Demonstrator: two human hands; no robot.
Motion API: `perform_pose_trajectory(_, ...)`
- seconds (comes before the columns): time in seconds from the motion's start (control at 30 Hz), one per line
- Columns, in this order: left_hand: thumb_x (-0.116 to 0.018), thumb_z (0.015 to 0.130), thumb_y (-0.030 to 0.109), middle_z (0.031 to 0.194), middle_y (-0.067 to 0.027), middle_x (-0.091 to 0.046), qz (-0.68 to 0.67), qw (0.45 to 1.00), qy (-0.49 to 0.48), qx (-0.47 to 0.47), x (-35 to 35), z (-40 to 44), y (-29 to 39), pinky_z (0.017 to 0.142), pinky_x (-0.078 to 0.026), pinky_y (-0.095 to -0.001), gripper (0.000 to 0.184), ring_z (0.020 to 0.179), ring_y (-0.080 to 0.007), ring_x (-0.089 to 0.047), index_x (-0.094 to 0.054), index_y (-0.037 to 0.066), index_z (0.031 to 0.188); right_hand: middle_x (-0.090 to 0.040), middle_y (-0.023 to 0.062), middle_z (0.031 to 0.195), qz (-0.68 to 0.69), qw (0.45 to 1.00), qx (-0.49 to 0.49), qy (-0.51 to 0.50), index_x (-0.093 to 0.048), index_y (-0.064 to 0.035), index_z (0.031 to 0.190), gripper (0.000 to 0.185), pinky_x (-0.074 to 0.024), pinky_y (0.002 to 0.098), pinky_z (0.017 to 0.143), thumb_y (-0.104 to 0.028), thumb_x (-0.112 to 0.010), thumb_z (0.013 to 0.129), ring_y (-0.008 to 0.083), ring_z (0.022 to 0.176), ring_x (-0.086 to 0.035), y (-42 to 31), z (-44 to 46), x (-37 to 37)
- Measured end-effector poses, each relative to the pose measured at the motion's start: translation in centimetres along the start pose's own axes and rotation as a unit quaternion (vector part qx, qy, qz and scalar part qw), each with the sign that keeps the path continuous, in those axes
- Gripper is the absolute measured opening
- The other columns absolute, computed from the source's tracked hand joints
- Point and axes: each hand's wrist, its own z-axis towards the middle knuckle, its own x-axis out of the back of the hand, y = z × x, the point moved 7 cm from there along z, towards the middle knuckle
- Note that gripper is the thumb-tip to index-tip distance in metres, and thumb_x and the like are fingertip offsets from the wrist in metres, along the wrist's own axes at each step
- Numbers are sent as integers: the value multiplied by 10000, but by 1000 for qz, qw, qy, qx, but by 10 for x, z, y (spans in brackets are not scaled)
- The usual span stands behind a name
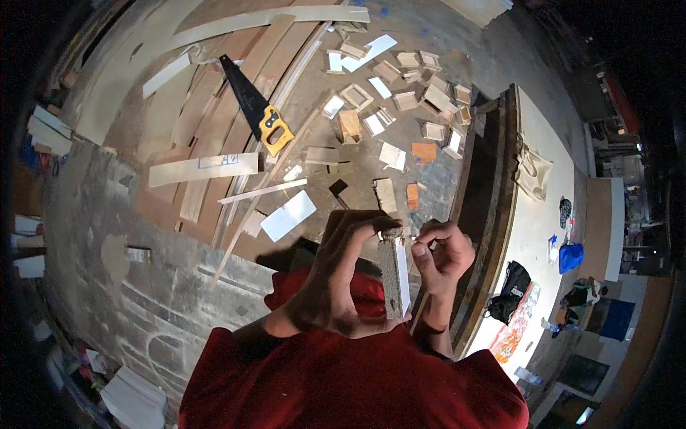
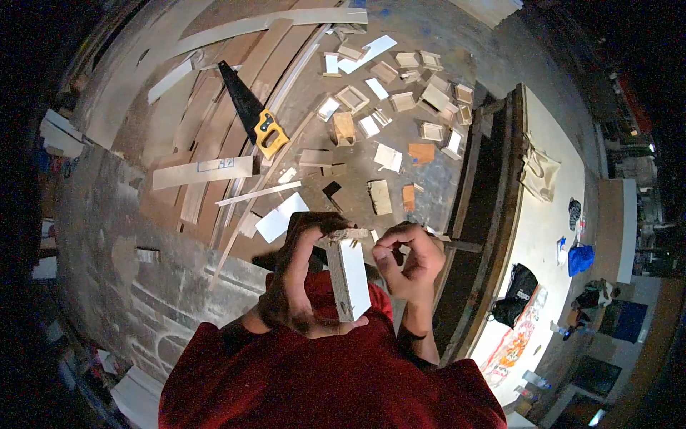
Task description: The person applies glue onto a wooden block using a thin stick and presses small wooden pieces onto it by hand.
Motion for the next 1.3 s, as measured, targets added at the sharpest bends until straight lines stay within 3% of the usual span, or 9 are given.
perform_pose_trajectory(0.2, -864, 606, 424, 1301, -191, -483, -27, 1000, 8, 6, 0, -1, -8, 1002, -378, -449, 964, 1171, -352, -464, -434, 7, 1361, -673, 58, 750, 44, 998, 28, 25, -618, -11, 821, 123, -457, 231, 586, -21, -735, 783, 95, 630, -588, -16, 4, -1)
perform_pose_trajectory(0.27, -866, 603, 422, 1305, -194, -482, -39, 999, 12, 17, 1, -1, -7, 1015, -378, -448, 976, 1191, -350, -462, -427, 4, 1368, -616, 70, 748, -18, 999, -16, -29, -583, 19, 805, 164, -424, 247, 612, -76, -716, 811, 129, 656, -552, -19, 6, -9)
perform_pose_trajectory(0.4, -863, 605, 434, 1304, -195, -489, -42, 999, 19, 16, 2, -4, -13, 1026, -384, -451, 975, 1212, -342, -469, -433, -3, 1364, -669, 57, 732, -50, 998, -46, 13, -622, -7, 808, 123, -462, 230, 576, -10, -739, 770, 82, 622, -595, -2, 1, 6)
perform_pose_trajectory(0.53, -863, 605, 435, 1305, -195, -489, -48, 998, 20, 18, -1, -4, -12, 1029, -384, -450, 979, 1212, -340, -473, -432, -13, 1360, -674, 57, 752, 17, 1000, 14, 8, -627, -15, 814, 107, -466, 243, 581, -13, -727, 777, 88, 642, -602, -17, 3, 0)
perform_pose_trajectory(0.8, -875, 581, 404, 1284, -192, -494, -131, 986, 39, 97, -2, -18, -23, 1035, -379, -434, 979, 1203, -339, -480, -436, -25, 1344, -614, 75, 733, -3, 1000, -10, -3, -582, 28, 818, 142, -395, 212, 533, -55, -697, 821, 96, 612, -531, -1, -4, -5)
perform_pose_trajectory(1.0, -875, 584, 414, 1274, -193, -499, -120, 990, 52, 46, -2, -17, -16, 1015, -388, -422, 975, 1179, -345, -495, -442, -35, 1333, -616, 77, 704, -5, 999, 44, -26, -583, 20, 816, 157, -399, 235, 533, -80, -703, 824, 117, 598, -538, -14, -1, -14)
perform_pose_trajectory(1.13, -873, 587, 430, 1276, -198, -494, -123, 988, 69, 57, 1, -23, -17, 1006, -392, -420, 986, 1185, -342, -492, -438, -38, 1337, -673, 54, 763, 15, 999, -47, -12, -632, -8, 838, 124, -446, 224, 568, -43, -743, 794, 104, 626, -595, 0, -8, -10)
perform_pose_trajectory(1.2, -874, 585, 448, 1284, -204, -486, -82, 993, 63, 53, 3, -23, -17, 1007, -396, -423, 1002, 1192, -336, -492, -433, -42, 1339, -672, 49, 766, 67, 997, -5, 33, -632, -6, 838, 123, -436, 223, 567, -37, -743, 793, 99, 638, -592, -7, -9, -5)
perform_pose_trajectory(1.3, -875, 585, 471, 1287, -207, -479, -79, 994, 61, 37, 1, -26, -19, 1010, -398, -431, 1025, 1190, -333, -493, -422, -45, 1347, -665, 35, 765, 59, 998, 6, -2, -639, -22, 846, 120, -426, 215, 570, -62, -745, 805, 93, 648, -586, -23, -5, -14)
